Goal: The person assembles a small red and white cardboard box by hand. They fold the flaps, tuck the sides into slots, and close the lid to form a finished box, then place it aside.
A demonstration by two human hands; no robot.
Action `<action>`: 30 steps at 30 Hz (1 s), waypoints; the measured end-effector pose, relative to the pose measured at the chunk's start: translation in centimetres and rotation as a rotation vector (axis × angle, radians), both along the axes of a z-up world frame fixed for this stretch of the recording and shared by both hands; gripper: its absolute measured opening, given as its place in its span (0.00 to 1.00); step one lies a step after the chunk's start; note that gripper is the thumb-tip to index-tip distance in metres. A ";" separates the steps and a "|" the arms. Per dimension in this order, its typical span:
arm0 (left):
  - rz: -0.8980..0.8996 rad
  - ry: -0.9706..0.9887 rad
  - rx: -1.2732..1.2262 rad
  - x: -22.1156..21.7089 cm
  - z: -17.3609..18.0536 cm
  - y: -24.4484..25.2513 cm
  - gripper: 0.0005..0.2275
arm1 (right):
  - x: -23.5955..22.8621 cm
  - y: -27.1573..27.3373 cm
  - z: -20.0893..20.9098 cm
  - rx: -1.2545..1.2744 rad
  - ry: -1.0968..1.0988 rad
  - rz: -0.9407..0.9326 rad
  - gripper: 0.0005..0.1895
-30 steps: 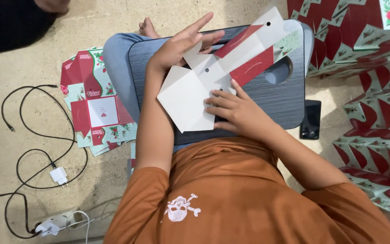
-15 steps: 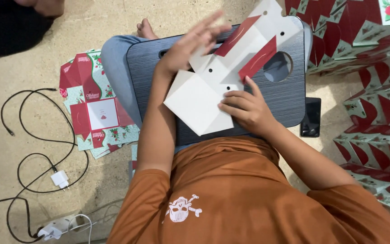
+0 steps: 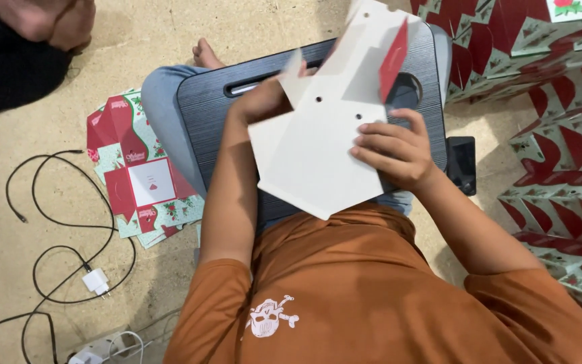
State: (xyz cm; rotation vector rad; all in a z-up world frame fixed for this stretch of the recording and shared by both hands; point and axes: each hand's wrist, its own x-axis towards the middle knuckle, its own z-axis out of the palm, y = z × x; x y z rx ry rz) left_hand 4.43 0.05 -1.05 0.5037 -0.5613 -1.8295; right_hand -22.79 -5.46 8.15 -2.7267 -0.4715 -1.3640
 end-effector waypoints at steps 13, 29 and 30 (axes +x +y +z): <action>0.457 -0.755 -0.243 0.1 4.3 1.5 0.11 | -1.5 -3.0 -3.1 1.075 -0.101 -0.153 0.21; 0.469 -0.913 -0.167 -1.4 0.3 -0.7 0.22 | 3.0 -7.9 -7.7 1.587 0.298 -0.282 0.17; 0.458 -0.944 -0.169 -0.8 -1.8 -1.4 0.23 | 3.2 -8.2 -8.1 1.553 0.269 -0.313 0.18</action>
